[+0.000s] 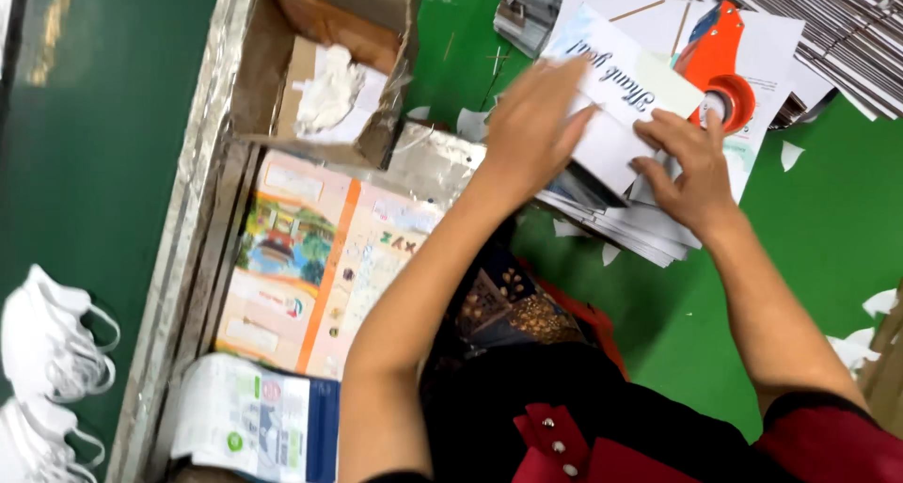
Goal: The person places face masks into plastic pouches, gathers several pouches, and places them into a cardboard box which they then seal using a handheld tape dispenser.
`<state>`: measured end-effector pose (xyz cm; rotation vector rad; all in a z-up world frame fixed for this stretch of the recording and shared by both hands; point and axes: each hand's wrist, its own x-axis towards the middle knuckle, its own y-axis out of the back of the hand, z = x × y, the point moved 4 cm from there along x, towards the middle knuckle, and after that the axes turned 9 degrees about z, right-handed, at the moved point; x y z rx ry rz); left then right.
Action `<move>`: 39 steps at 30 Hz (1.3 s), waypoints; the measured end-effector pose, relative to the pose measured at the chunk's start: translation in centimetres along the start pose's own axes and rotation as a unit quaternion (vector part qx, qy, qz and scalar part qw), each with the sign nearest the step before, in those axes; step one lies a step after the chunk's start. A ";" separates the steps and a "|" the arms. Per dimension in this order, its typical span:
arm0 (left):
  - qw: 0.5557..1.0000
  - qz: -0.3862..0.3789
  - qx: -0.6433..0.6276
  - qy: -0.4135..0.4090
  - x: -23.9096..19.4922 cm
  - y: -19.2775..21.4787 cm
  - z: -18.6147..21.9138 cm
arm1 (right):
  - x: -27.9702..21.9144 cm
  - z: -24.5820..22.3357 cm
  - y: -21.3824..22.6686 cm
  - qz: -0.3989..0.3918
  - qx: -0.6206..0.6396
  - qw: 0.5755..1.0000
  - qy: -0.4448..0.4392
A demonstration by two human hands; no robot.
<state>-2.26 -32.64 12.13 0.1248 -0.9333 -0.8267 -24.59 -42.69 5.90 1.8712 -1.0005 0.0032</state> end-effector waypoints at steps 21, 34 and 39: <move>0.976 -0.177 0.126 0.026 -5.1 -5.6 -5.3 | -1.3 22.4 -6.6 0.011 -0.102 0.958 -0.268; 0.982 -0.173 0.070 -0.043 -7.0 -7.5 -7.2 | 1.5 9.2 6.1 0.122 0.491 0.832 -0.226; 0.979 -0.190 0.064 -0.019 -5.5 -5.7 -6.5 | 1.5 4.3 1.8 0.040 0.526 0.841 -0.120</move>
